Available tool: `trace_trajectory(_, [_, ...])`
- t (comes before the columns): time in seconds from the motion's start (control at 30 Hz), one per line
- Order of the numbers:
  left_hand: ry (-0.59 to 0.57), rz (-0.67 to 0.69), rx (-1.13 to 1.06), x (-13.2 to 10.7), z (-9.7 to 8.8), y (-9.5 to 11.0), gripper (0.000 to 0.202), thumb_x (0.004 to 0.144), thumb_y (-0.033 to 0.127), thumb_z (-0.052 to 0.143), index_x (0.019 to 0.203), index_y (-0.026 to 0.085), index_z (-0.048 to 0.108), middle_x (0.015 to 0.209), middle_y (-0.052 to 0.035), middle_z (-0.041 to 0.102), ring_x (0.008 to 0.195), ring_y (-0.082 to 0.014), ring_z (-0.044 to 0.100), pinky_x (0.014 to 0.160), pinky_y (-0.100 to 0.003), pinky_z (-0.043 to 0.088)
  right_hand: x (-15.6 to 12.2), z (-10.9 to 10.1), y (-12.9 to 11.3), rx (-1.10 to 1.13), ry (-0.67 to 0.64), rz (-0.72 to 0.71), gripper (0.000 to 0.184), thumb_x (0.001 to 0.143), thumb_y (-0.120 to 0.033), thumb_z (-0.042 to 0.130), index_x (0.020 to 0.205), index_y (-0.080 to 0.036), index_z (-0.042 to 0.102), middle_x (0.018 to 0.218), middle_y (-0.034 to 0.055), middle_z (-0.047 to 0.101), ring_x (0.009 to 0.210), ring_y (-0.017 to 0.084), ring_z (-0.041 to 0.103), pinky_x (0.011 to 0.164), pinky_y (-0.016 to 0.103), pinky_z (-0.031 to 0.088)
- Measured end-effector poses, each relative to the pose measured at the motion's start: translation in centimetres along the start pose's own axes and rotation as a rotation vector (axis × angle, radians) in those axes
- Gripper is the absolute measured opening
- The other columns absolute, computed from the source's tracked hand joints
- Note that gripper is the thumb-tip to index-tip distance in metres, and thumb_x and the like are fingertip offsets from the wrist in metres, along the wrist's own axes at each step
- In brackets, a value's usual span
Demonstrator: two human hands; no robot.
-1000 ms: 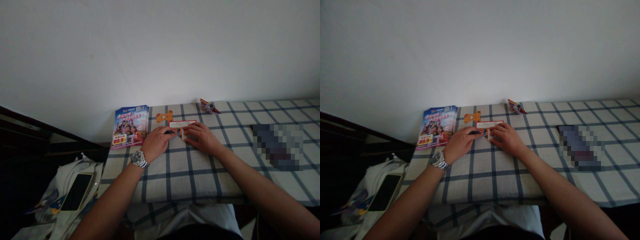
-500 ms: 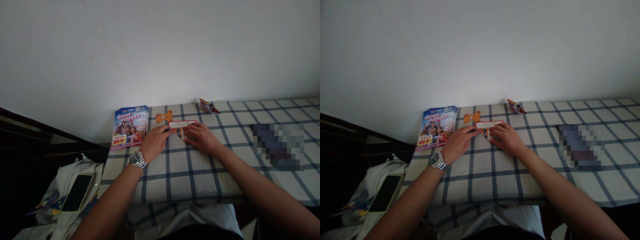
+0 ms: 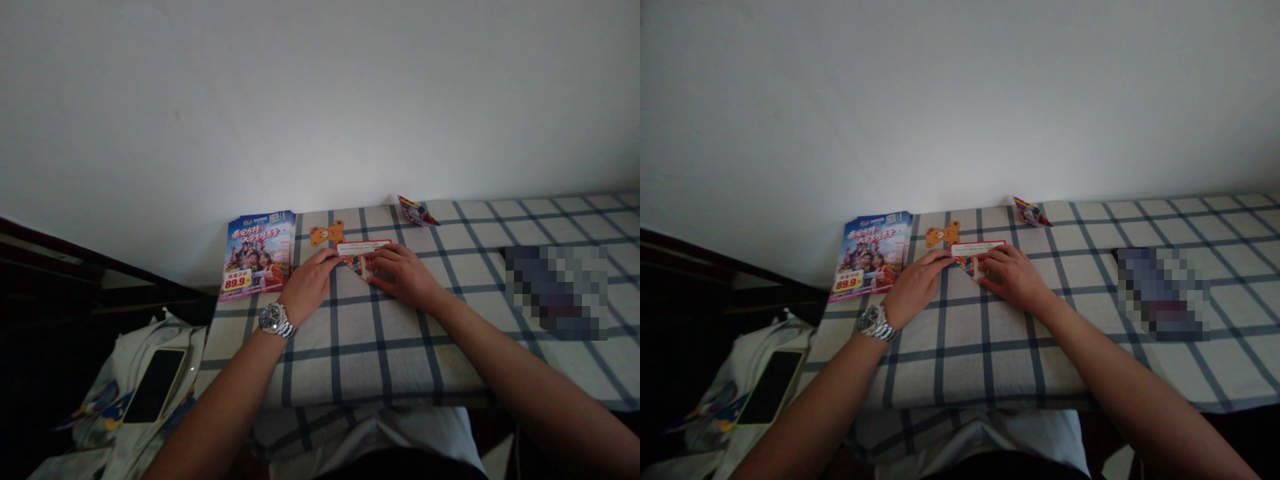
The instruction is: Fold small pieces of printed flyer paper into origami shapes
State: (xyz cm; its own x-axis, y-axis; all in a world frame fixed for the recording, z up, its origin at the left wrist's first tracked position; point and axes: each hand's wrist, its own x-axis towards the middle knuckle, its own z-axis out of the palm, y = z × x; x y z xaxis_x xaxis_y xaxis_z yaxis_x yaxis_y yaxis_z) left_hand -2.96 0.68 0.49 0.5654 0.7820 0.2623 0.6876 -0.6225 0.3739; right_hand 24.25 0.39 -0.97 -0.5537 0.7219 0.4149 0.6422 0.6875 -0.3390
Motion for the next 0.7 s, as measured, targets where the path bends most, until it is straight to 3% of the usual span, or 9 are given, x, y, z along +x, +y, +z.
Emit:
trace_trajectory(0.4, [0.02,0.004,0.016,0.01,0.14,0.09,0.05,0.095,-0.001,0.043,0.138,0.015,0.062,0.142,-0.0109,0.059,0.127,-0.0226,0.062,0.118,-0.043,0.049,-0.02,0.04,-0.03,-0.013,-0.006,0.0,0.016,0.095,-0.032,0.071,0.109,-0.024,0.071,0.126,0.0061,0.074,0.123,0.032,0.06,0.105,0.052,0.051])
trace_trajectory(0.53, [0.056,0.036,0.097,0.0,-0.02,-0.13,0.047,0.094,0.0,0.046,0.133,0.015,0.066,0.146,-0.0106,0.058,0.138,-0.0273,0.053,0.124,-0.05,0.041,-0.02,0.04,-0.09,-0.012,0.0,0.008,0.016,0.095,-0.032,0.071,0.109,-0.024,0.071,0.126,0.0058,0.074,0.123,0.031,0.06,0.105,0.052,0.051])
trace_trajectory(0.7, [0.047,0.008,0.045,-0.03,0.1,-0.35,0.046,0.096,0.001,0.045,0.135,0.015,0.065,0.143,-0.0099,0.062,0.133,-0.0231,0.058,0.122,-0.046,0.045,0.06,0.06,-0.26,-0.02,-0.012,0.034,0.016,0.094,-0.032,0.072,0.109,-0.025,0.071,0.126,0.0057,0.074,0.123,0.032,0.06,0.105,0.053,0.05])
